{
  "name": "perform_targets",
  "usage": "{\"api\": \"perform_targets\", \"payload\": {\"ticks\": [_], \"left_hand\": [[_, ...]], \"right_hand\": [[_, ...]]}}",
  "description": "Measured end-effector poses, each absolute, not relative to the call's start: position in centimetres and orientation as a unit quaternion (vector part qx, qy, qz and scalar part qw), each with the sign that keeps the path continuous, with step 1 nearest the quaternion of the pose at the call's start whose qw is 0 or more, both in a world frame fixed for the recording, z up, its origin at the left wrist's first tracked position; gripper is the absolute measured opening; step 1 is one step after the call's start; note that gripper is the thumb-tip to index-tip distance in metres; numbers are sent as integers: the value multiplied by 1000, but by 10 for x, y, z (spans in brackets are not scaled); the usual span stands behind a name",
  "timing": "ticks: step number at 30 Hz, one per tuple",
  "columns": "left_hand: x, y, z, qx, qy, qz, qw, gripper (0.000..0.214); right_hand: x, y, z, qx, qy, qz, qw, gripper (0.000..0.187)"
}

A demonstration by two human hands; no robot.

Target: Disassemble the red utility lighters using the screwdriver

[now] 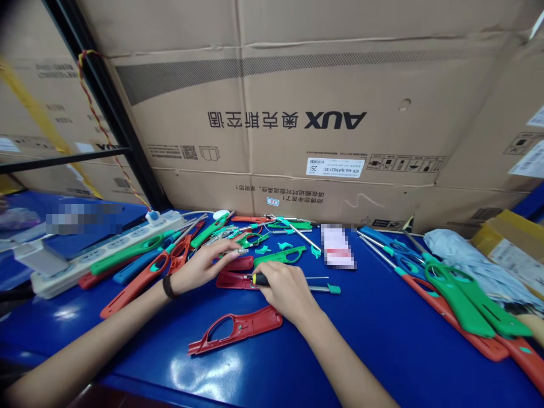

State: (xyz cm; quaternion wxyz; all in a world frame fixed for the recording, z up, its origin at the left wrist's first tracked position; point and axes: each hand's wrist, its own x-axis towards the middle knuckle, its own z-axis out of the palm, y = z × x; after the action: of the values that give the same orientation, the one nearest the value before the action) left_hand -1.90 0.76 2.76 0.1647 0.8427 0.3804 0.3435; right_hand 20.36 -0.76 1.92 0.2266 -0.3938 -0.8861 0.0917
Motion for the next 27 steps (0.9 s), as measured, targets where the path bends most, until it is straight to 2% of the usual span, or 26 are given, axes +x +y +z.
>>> {"api": "perform_targets", "payload": {"ticks": [8,27], "left_hand": [[-22,0,29,917,337,197,77,21],[-21,-1,29,915,352,189,52,20]], "right_hand": [[204,-10,21,-411,-875,85,239,18],[203,-10,21,-412,-875,94,237,16]]}}
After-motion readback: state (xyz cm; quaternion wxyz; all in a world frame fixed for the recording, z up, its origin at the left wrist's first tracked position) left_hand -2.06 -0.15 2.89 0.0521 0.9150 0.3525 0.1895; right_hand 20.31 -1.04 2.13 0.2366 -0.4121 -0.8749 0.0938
